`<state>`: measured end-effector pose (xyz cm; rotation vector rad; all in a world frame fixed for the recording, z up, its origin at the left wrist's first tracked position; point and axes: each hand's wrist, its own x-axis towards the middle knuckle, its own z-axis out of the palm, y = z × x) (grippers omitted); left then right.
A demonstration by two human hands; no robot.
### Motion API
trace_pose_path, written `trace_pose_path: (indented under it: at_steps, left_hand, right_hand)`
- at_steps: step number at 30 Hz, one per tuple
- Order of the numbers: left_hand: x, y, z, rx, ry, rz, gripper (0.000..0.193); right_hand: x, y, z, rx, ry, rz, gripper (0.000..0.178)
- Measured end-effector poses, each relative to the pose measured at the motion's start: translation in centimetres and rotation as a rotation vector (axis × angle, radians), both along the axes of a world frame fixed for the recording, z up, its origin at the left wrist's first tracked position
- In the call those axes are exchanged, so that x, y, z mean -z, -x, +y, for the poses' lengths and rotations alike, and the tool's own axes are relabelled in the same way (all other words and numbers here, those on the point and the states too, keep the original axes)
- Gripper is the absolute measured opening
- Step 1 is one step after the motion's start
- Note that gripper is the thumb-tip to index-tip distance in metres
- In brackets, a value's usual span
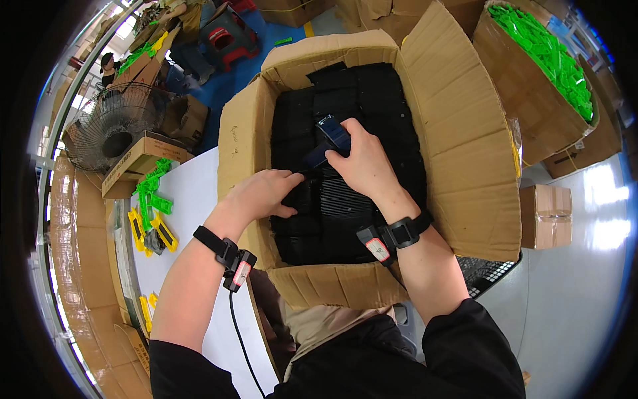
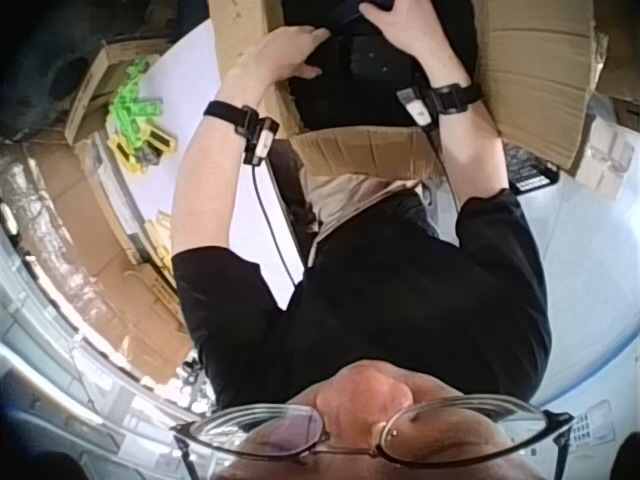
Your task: The worker is assembling yellow plastic flashlights by inserting solar panels and components into the housings.
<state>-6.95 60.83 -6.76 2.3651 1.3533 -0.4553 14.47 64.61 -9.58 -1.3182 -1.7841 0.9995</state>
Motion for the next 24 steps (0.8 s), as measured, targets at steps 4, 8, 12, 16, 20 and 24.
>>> trace_pose_path:
  at_steps: [4, 8, 12, 16, 20, 24]
  left_hand:
    - [0.7, -0.5, -1.3, 0.139, -0.199, 0.057, 0.077]
    - [0.6, -0.6, -1.5, 0.142, -0.247, 0.068, 0.078]
    - [0.9, -1.0, -1.2, 0.120, -0.174, 0.040, 0.067]
    - [0.0, -0.4, -1.2, 0.040, -0.139, -0.039, 0.062]
    - [-3.6, -0.6, -2.4, -0.280, -0.230, -0.374, 0.064]
    - [-6.0, 3.9, -7.5, -0.691, -0.385, -0.788, 0.080]
  right_hand:
    - [0.1, 0.1, 0.1, 0.007, -0.021, -0.014, 0.039]
    - [0.0, 0.1, 0.1, 0.009, -0.042, 0.002, 0.038]
    - [0.4, -0.1, 0.1, 0.013, -0.020, -0.005, 0.038]
    - [0.3, 0.1, 0.0, 0.028, -0.008, 0.024, 0.037]
    - [0.6, -0.2, 0.3, 0.077, -0.068, 0.030, 0.036]
    - [0.8, -0.2, 0.4, 0.091, -0.059, 0.065, 0.037]
